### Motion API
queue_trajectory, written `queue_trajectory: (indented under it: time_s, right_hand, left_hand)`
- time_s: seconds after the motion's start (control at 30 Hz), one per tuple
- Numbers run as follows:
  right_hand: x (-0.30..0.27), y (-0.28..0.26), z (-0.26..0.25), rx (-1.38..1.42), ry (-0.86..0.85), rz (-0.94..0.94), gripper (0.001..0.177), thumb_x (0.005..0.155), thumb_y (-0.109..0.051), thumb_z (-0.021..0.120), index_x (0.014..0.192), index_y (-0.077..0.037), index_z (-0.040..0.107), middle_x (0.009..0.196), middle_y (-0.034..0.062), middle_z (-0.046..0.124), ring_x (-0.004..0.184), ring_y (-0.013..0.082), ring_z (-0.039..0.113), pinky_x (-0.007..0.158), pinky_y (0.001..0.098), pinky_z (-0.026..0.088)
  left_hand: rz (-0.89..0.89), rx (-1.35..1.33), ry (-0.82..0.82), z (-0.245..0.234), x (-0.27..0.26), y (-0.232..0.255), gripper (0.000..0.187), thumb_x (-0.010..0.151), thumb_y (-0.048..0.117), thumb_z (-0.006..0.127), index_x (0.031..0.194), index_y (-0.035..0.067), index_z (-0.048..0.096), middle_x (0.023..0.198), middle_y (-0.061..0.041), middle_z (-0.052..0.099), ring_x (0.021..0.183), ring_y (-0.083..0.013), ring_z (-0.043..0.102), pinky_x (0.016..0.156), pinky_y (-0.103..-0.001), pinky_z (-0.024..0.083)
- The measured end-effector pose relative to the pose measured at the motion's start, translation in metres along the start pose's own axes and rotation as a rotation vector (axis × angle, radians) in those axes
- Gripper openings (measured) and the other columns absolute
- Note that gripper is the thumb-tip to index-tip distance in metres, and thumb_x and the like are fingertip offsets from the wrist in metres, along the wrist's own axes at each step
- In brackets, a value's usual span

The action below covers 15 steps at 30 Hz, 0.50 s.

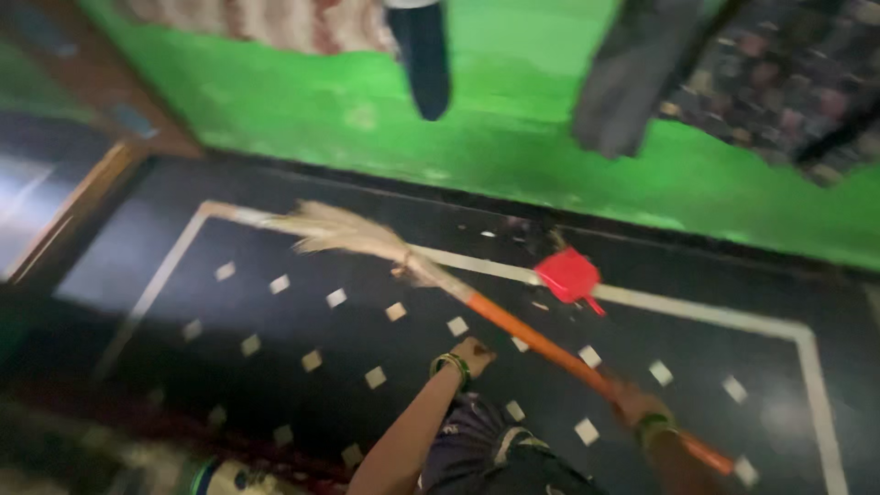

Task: The person sweeps debris and dust across the floor using a broom and collects it into a dustpan.

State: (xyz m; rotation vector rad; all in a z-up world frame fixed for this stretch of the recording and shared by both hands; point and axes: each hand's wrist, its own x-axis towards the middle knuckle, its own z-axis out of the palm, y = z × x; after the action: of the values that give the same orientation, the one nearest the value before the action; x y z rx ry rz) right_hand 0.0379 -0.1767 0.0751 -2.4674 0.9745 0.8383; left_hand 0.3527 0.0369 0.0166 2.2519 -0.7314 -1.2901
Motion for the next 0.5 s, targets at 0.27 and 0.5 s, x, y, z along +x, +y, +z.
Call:
queue_trajectory:
  time_s: [0.27, 0.5]
  right_hand:
    - [-0.15, 0.105, 0.085, 0.614, 0.172, 0.68, 0.049, 0.1, -0.018, 0.055, 0.147, -0.025, 0.042, 0.132, 0.0138, 0.061, 0.104, 0.0255, 0.068, 0.093, 0.04, 0.058]
    - [-0.151, 0.111, 0.096, 0.914, 0.264, 0.905, 0.039, 0.1, -0.015, 0.062, 0.138, -0.012, 0.056, 0.118, 0.0138, 0.068, 0.093, 0.0203, 0.068, 0.084, 0.0339, 0.061]
  left_hand:
    - [0.04, 0.017, -0.176, 0.107, -0.021, 0.073, 0.056, 0.092, 0.044, 0.067, 0.135, 0.01, 0.06, 0.135, -0.011, 0.065, 0.124, -0.0259, 0.064, 0.107, -0.041, 0.05]
    - [0.175, 0.238, -0.242, 0.119, -0.051, 0.101, 0.066, 0.087, 0.048, 0.073, 0.139, 0.012, 0.056, 0.142, -0.015, 0.058, 0.131, -0.0307, 0.057, 0.111, -0.04, 0.047]
